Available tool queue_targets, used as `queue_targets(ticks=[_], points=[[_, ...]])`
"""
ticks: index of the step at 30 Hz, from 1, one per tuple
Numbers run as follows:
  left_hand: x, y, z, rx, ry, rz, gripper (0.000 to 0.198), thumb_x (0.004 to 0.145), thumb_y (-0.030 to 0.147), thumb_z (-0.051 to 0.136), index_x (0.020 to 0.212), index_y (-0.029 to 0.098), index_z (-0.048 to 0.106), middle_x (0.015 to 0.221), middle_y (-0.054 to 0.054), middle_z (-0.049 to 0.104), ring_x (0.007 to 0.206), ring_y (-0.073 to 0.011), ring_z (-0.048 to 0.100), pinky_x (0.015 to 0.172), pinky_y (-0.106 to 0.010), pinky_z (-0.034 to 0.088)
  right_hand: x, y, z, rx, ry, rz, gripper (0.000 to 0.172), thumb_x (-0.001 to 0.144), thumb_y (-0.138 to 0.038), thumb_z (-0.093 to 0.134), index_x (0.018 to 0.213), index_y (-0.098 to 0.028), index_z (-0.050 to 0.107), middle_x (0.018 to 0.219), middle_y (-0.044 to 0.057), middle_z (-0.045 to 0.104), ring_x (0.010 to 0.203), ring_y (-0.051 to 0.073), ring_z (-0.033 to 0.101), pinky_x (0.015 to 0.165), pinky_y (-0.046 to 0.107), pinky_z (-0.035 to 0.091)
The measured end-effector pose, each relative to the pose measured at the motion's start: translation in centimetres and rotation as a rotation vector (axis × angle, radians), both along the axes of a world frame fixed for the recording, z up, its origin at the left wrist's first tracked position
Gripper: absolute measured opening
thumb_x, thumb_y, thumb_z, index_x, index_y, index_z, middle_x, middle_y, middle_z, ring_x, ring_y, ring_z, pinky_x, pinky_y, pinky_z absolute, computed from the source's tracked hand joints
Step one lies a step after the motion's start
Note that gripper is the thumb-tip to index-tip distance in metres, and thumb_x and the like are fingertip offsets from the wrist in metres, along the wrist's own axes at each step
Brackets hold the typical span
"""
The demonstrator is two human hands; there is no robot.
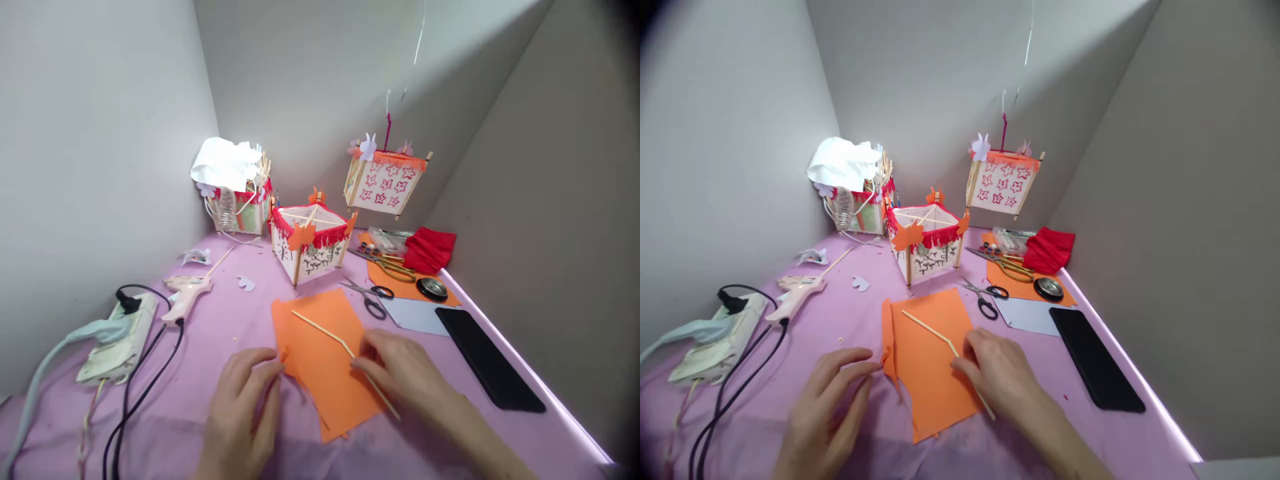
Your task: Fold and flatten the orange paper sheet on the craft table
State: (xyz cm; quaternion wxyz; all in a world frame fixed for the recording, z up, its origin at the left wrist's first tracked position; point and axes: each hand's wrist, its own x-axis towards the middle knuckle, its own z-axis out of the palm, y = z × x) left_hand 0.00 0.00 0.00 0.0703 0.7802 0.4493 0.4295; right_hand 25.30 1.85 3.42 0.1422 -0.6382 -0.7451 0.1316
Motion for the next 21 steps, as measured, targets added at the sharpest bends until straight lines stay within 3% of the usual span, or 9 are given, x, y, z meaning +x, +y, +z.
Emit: queue_targets(ticks=[3, 7, 14, 16, 18, 21], points=[[0.7, 1.4, 0.4, -0.059, 0.067, 0.037, 0.021, 0.081, 0.015, 0.049, 0.099, 0.022, 0.057, 0.105, -0.010, 0.056, 0.100, -0.0235, 0.052, 0.084, -0.037, 0.046, -0.5, -1.1, -0.9, -0.049, -0.090, -0.030, 0.012, 0.080, -0.026, 0.053, 0.071, -0.019, 0.056, 0.074, 0.003, 0.064, 0.061, 0.016, 0.057, 0.054, 0.024, 0.033], [0.2, 3.3, 0.3, -0.107, 0.123, 0.074, 0.020, 0.084, 0.019, 0.044, 0.098, 0.021, 0.058, 0.106, -0.010, 0.058, 0.100, -0.0237, 0.054, 0.085, -0.040, 0.047, -0.3, -1.5, -1.1, -0.045, -0.051, -0.079, 0.017, 0.085, -0.023, 0.042, 0.073, -0.020, 0.054, 0.076, 0.003, 0.064, 0.067, 0.018, 0.061, 0.058, 0.025, 0.036], [-0.5, 9.5, 1.9, -0.290, 0.341, 0.059, 0.039, 0.079, 0.014, 0.043, 0.116, 0.016, 0.055, 0.132, -0.017, 0.046, 0.117, -0.0297, 0.046, 0.093, -0.046, 0.040, 4.8, -1.8, -1.7, -0.020, 0.073, -0.321, 0.021, 0.089, -0.033, 0.030, 0.080, -0.025, 0.047, 0.073, 0.004, 0.066, 0.065, 0.022, 0.065, 0.055, 0.028, 0.041], [-0.4, 11.3, 2.7, -0.365, 0.411, 0.019, 0.039, 0.077, 0.009, 0.040, 0.112, 0.015, 0.056, 0.124, -0.018, 0.053, 0.111, -0.0288, 0.050, 0.090, -0.043, 0.039, 5.1, -2.1, -2.1, -0.050, 0.107, -0.358, 0.022, 0.089, -0.036, 0.031, 0.081, -0.025, 0.048, 0.075, 0.004, 0.067, 0.068, 0.022, 0.066, 0.058, 0.029, 0.043], [-0.2, 12.8, 3.3, -0.443, 0.453, -0.019, 0.030, 0.073, 0.008, 0.043, 0.095, 0.016, 0.061, 0.104, -0.015, 0.061, 0.096, -0.0273, 0.056, 0.080, -0.038, 0.041, 4.4, -2.4, -2.3, -0.090, 0.122, -0.368, 0.024, 0.088, -0.041, 0.034, 0.080, -0.025, 0.049, 0.077, 0.005, 0.067, 0.073, 0.023, 0.065, 0.061, 0.031, 0.044], [0.4, 13.9, 3.5, -0.508, 0.450, -0.033, 0.012, 0.066, 0.010, 0.050, 0.068, 0.018, 0.058, 0.076, -0.008, 0.060, 0.071, -0.0230, 0.055, 0.063, -0.031, 0.036, 2.9, -2.8, -2.2, -0.130, 0.118, -0.376, 0.026, 0.086, -0.043, 0.038, 0.072, -0.023, 0.049, 0.076, 0.005, 0.067, 0.075, 0.024, 0.064, 0.062, 0.031, 0.043]])
